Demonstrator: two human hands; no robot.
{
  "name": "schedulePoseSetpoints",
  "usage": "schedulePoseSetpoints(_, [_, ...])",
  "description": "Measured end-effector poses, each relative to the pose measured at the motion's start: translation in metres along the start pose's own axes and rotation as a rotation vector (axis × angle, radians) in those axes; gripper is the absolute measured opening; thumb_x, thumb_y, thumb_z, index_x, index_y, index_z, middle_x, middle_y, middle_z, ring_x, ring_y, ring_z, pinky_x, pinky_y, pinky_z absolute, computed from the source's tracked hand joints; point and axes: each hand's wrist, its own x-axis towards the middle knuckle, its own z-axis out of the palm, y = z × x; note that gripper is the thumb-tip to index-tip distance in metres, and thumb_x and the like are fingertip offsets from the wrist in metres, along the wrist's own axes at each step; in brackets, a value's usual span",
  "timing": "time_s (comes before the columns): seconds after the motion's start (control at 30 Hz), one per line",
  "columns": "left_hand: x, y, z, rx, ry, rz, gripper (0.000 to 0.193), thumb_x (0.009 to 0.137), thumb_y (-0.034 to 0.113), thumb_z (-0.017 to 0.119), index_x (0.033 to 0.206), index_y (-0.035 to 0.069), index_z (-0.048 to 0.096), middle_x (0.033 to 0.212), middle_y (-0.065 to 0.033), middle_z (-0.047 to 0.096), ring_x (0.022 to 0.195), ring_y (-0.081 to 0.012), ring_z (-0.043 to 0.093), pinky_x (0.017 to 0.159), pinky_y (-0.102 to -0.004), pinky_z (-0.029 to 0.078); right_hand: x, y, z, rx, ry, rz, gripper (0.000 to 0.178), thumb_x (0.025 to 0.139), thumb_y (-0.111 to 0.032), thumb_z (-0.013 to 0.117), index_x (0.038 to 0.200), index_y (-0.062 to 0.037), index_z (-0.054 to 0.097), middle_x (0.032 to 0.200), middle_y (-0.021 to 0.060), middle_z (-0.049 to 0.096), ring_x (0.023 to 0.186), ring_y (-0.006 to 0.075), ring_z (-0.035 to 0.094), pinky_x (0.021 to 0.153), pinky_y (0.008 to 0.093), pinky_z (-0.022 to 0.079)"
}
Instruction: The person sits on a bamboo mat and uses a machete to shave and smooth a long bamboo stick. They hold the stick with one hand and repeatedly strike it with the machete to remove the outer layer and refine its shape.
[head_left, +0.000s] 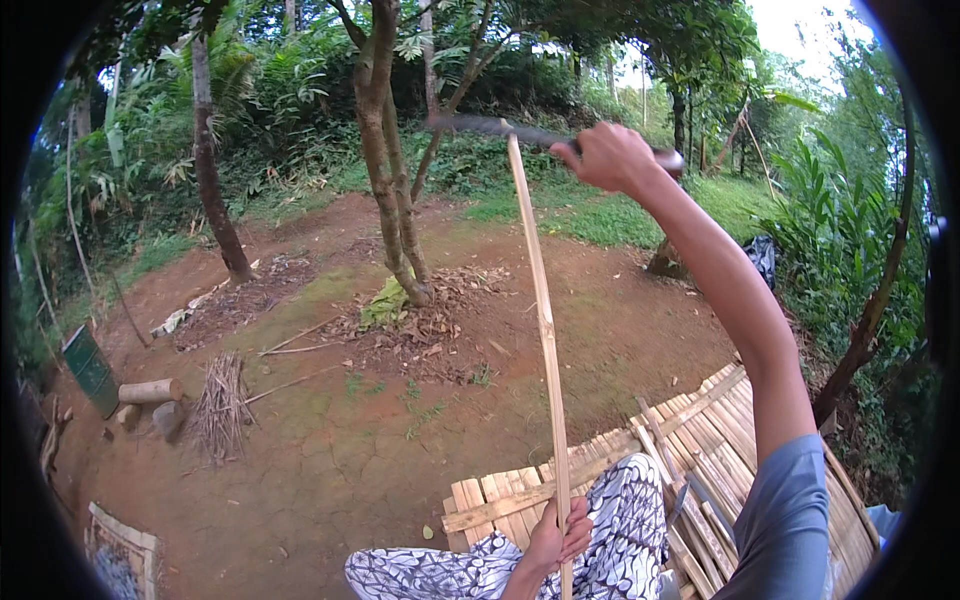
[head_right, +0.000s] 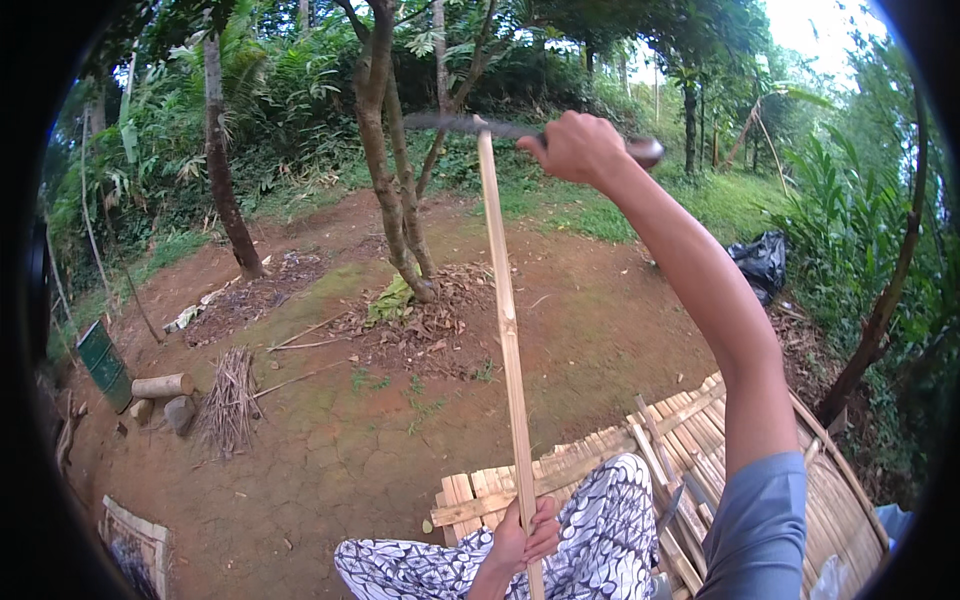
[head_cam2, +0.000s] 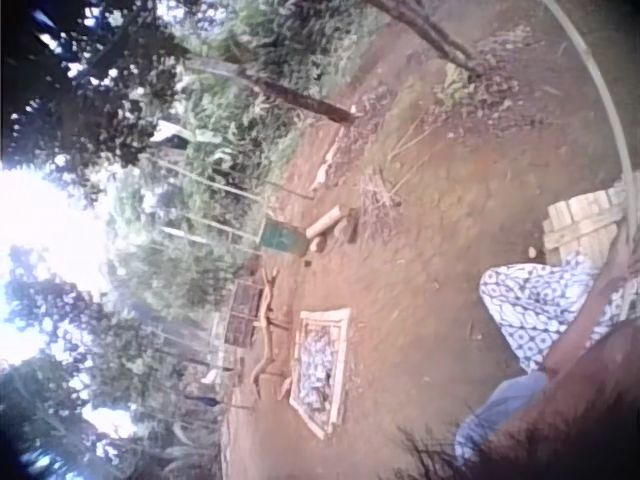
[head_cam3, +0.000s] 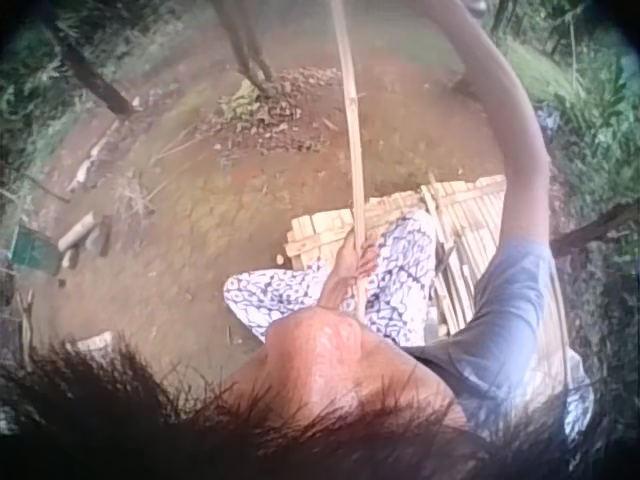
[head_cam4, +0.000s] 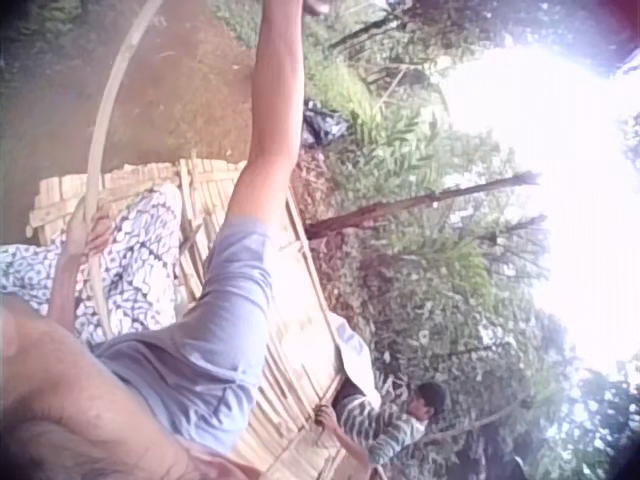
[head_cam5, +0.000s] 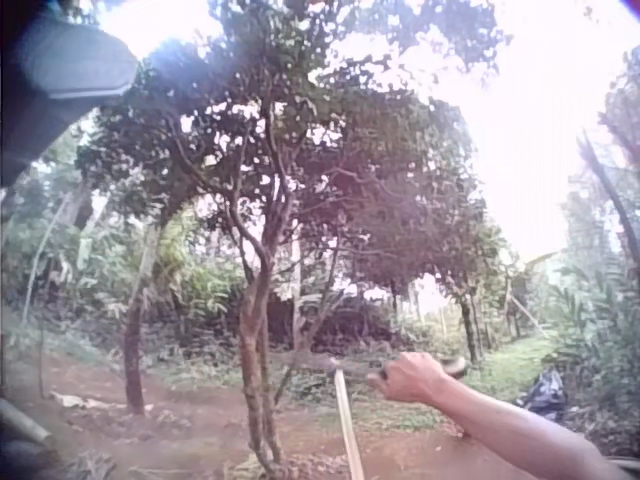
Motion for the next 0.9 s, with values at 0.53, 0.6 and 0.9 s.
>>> schedulePoseSetpoints(0.53, [-0.013, 0.017, -0.056, 0.313, 0.628, 0.313, 0.057, 0.103, 0.049, 0.030, 0.069, 0.007, 0.048, 0.050, -0.0030, 0.044, 0.038, -0.0130, 0.044, 0.039, -0.0279, 0.041, -0.266, -0.045, 0.135, 0.412, -0.325, -0.540, 0.057, 0.091, -0.063, 0.042, 0.089, -0.0097, 0.063, 0.056, 0.0081, 0.060, 0.041, 0.0229, 0.056, 0.044, 0.0413, 0.049])
schedulePoseSetpoints(0.6, [-0.016, 0.010, -0.062, 0.227, 0.547, 0.288, 0.057, 0.102, 0.050, 0.030, 0.071, 0.006, 0.049, 0.051, -0.0029, 0.044, 0.039, -0.0134, 0.044, 0.041, -0.0280, 0.041, -0.287, -0.064, 0.140, 0.376, -0.388, -0.736, 0.060, 0.092, -0.064, 0.041, 0.075, -0.0079, 0.056, 0.052, 0.0050, 0.054, 0.039, 0.0184, 0.051, 0.039, 0.0378, 0.044])
schedulePoseSetpoints(0.9, [-0.018, -0.015, -0.055, 0.121, 0.482, 0.249, 0.055, 0.103, 0.049, 0.029, 0.070, 0.008, 0.046, 0.050, 0.0015, 0.036, 0.039, -0.0088, 0.036, 0.038, -0.0250, 0.032, -0.316, -0.097, 0.165, 0.525, -0.373, -0.907, 0.055, 0.089, -0.060, 0.051, 0.074, -0.0065, 0.053, 0.054, 0.0064, 0.055, 0.045, 0.0252, 0.060, 0.038, 0.0383, 0.045])
